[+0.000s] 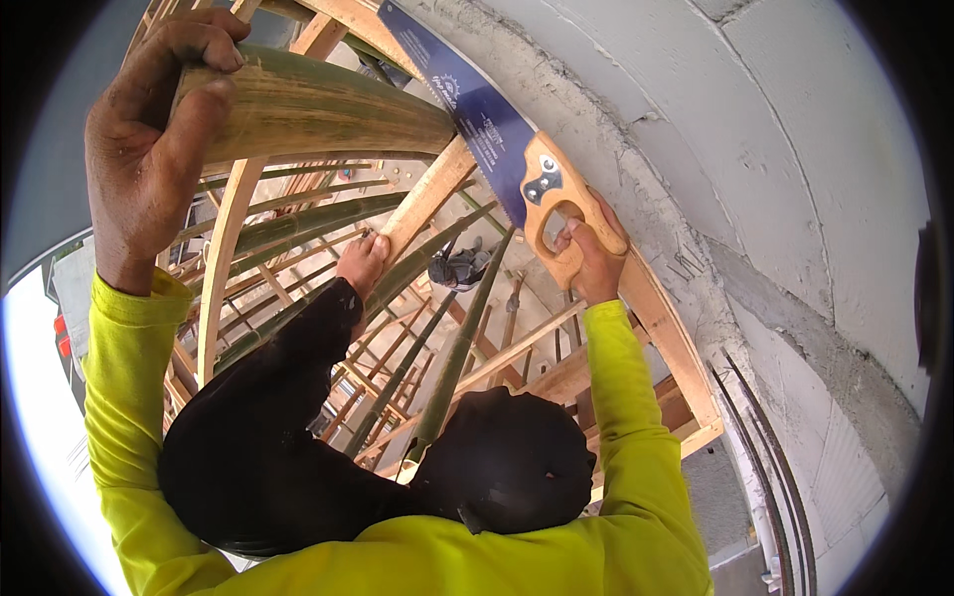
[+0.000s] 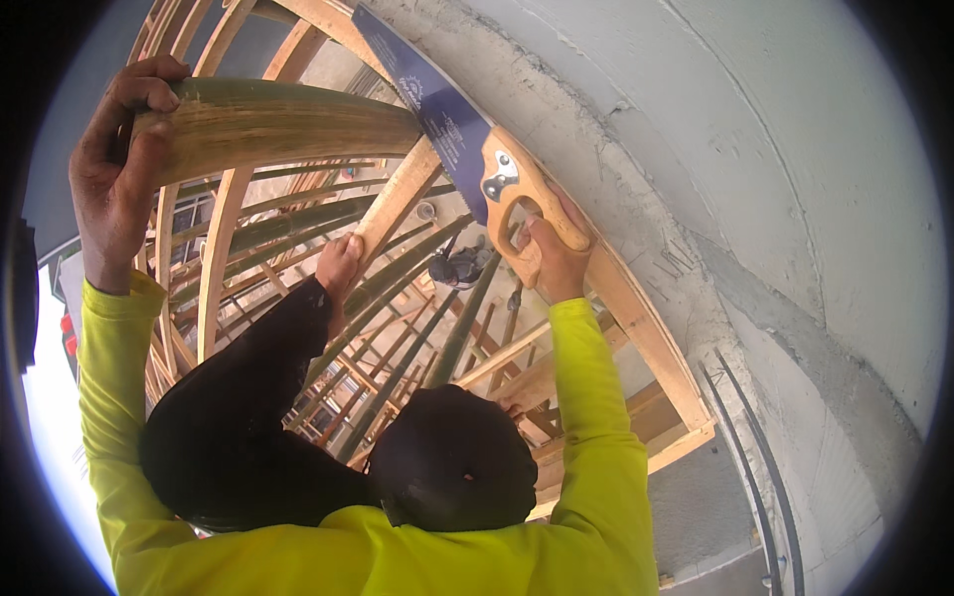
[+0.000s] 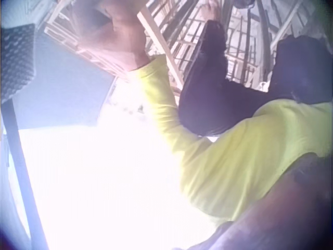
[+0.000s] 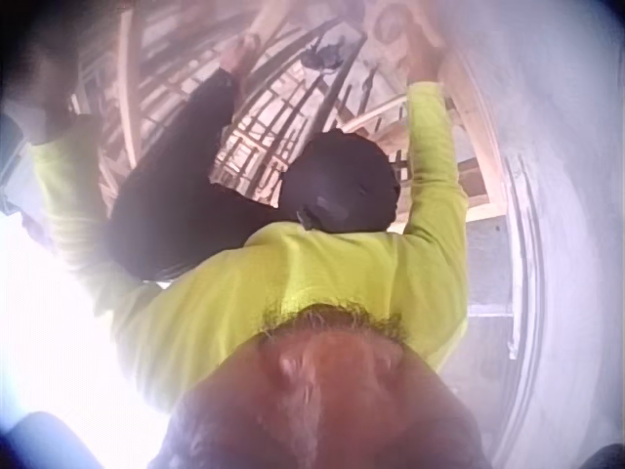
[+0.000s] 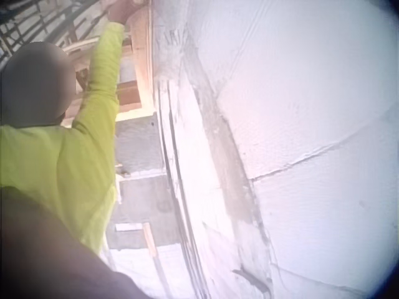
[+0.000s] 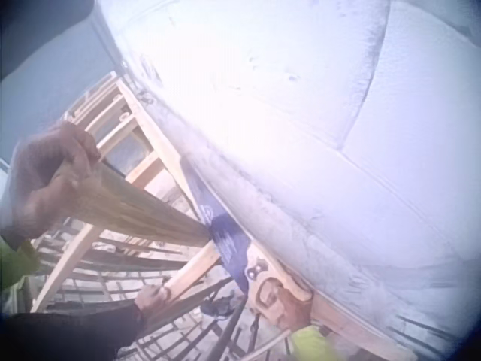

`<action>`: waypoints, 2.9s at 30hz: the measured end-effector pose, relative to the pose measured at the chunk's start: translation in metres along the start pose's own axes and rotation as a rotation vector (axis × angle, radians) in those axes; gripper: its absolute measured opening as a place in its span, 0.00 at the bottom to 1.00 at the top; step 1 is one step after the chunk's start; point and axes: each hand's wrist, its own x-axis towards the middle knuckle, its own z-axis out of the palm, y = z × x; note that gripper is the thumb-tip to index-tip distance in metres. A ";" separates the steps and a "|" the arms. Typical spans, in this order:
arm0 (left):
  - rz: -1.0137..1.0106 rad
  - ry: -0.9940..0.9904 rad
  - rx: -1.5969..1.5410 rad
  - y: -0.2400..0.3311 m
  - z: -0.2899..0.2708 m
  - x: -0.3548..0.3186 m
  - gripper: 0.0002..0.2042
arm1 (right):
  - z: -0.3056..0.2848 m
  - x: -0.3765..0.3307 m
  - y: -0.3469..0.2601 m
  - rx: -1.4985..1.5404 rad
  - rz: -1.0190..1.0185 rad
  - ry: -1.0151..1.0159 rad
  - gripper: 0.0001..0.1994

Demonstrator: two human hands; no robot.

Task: The person assembles a dome-like bamboo structure by hammering nails into wooden beams and cutting bamboo poles to fit. They use a hammer and hand saw to secure and trim the materials while working on the framework.

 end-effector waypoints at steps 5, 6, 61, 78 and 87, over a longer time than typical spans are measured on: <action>-0.012 0.011 -0.078 0.003 0.003 0.001 0.10 | -0.004 -0.006 0.006 0.154 0.104 -0.020 0.22; 0.017 0.039 -0.075 0.003 0.008 0.004 0.11 | 0.020 0.018 0.006 0.135 0.061 -0.012 0.22; 0.012 0.056 -0.053 0.007 0.006 0.003 0.08 | -0.034 -0.055 0.005 0.135 0.083 0.023 0.18; 0.021 0.050 0.222 0.021 0.011 0.006 0.11 | -0.071 -0.043 -0.084 -0.559 -0.337 0.071 0.23; -0.114 0.227 0.188 0.010 0.001 0.015 0.12 | -0.078 -0.002 -0.063 -1.212 -0.909 -0.288 0.23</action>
